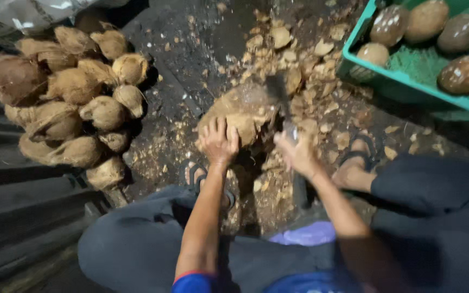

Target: The person sits on the ground and uses a knife to peel the husk off a coconut held against a wooden block. They rotate the coconut to remove the fibrous outer layer and place the peeled coconut into a green basket.

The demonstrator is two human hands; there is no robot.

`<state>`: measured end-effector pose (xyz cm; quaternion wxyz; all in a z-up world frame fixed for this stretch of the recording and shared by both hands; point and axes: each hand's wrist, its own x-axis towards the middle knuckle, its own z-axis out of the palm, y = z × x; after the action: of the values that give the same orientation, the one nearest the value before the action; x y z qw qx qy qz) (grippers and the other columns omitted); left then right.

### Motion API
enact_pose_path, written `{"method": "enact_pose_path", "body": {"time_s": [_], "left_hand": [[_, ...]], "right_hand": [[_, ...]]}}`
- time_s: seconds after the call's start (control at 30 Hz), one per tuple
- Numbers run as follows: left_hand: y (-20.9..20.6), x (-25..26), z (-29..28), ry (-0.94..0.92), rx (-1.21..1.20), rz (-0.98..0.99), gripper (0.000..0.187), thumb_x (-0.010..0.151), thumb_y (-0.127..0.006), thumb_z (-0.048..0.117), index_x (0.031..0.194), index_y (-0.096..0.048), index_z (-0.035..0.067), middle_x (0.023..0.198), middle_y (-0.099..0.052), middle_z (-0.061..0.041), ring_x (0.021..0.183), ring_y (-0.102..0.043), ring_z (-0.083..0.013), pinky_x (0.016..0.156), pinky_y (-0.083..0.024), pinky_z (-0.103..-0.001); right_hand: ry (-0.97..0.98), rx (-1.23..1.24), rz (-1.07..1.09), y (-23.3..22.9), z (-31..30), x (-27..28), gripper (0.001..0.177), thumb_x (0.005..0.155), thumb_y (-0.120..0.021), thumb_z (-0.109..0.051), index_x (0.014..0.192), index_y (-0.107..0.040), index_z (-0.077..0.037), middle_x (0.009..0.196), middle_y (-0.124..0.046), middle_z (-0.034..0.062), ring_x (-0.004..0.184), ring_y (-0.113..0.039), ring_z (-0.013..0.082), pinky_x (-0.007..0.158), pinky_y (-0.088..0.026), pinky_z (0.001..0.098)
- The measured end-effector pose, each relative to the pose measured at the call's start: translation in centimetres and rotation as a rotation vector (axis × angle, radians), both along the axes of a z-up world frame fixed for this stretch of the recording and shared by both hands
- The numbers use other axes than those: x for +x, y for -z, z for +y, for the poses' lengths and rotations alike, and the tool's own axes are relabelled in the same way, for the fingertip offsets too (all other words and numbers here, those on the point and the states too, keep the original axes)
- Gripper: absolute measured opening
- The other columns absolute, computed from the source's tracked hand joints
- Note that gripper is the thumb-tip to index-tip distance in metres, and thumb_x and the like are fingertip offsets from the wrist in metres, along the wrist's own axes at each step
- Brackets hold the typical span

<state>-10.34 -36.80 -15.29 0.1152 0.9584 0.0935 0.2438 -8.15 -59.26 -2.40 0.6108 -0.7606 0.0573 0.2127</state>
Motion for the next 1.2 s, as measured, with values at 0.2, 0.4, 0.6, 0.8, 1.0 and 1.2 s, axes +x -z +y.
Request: {"method": "enact_pose_path", "body": {"time_s": [0.2,0.4,0.6,0.8,1.0,1.2], "left_hand": [[-1.1,0.9,-0.6,0.012,-0.03,-0.027,0.048,0.094,-0.048,0.05,0.128,-0.062,0.019,0.12,-0.063,-0.009,0.097,-0.062,-0.031,0.078,-0.05,-0.049],[-1.3,1.1,-0.3,-0.027,-0.032,0.006,0.044,0.094,-0.051,0.047,0.123,-0.065,0.018,0.115,-0.064,-0.009,0.091,-0.064,-0.0321,0.075,-0.05,-0.046],[-0.3,1.4,-0.1,-0.062,-0.013,0.003,0.049,0.092,-0.05,0.055,0.124,-0.063,0.021,0.118,-0.063,-0.006,0.091,-0.065,-0.0308,0.074,-0.049,-0.046],[-2.3,1.7,0.3,-0.105,-0.203,-0.032,0.073,0.077,-0.07,0.066,0.127,-0.066,0.013,0.113,-0.067,-0.017,0.1,-0.068,-0.0408,0.078,-0.054,-0.053],[-1.4,2.1,0.4,-0.177,-0.219,-0.055,0.074,0.072,-0.073,0.072,0.124,-0.067,0.019,0.111,-0.068,-0.011,0.099,-0.068,-0.0357,0.071,-0.056,-0.051],[-1.0,2.3,0.1,-0.236,-0.207,-0.055,0.076,0.069,-0.07,0.077,0.125,-0.066,0.026,0.107,-0.068,-0.005,0.096,-0.069,-0.0308,0.067,-0.057,-0.048]], "right_hand": [[0.145,0.088,-0.085,6.9,0.6,-1.7,0.029,0.095,-0.067,-0.022,0.073,-0.066,-0.003,0.043,-0.054,0.0111,0.03,-0.051,0.0179,0.028,-0.04,0.0314],[-0.051,0.0,0.198,2.8,0.7,-0.3,0.041,0.089,-0.075,-0.035,0.073,-0.061,-0.001,0.044,-0.049,0.0117,0.032,-0.051,0.0199,0.029,-0.041,0.0331],[0.142,0.178,0.055,0.7,1.8,-0.2,0.028,0.096,-0.07,-0.023,0.078,-0.059,-0.004,0.042,-0.047,0.0083,0.028,-0.05,0.0176,0.024,-0.039,0.0286],[-0.011,0.092,0.334,8.7,0.8,-1.7,0.036,0.089,-0.077,-0.028,0.081,-0.058,0.002,0.047,-0.055,0.0134,0.029,-0.053,0.0211,0.025,-0.042,0.033],[0.111,-0.142,-0.141,9.8,-2.9,3.9,0.028,0.089,-0.078,-0.027,0.079,-0.065,-0.005,0.052,-0.052,0.0103,0.043,-0.052,0.0187,0.039,-0.04,0.033],[-0.029,-0.727,0.091,13.5,-5.3,3.9,0.05,0.084,-0.069,-0.054,0.126,-0.058,-0.03,0.101,-0.074,0.0101,0.104,-0.069,0.0394,0.087,-0.052,0.0529]]}}
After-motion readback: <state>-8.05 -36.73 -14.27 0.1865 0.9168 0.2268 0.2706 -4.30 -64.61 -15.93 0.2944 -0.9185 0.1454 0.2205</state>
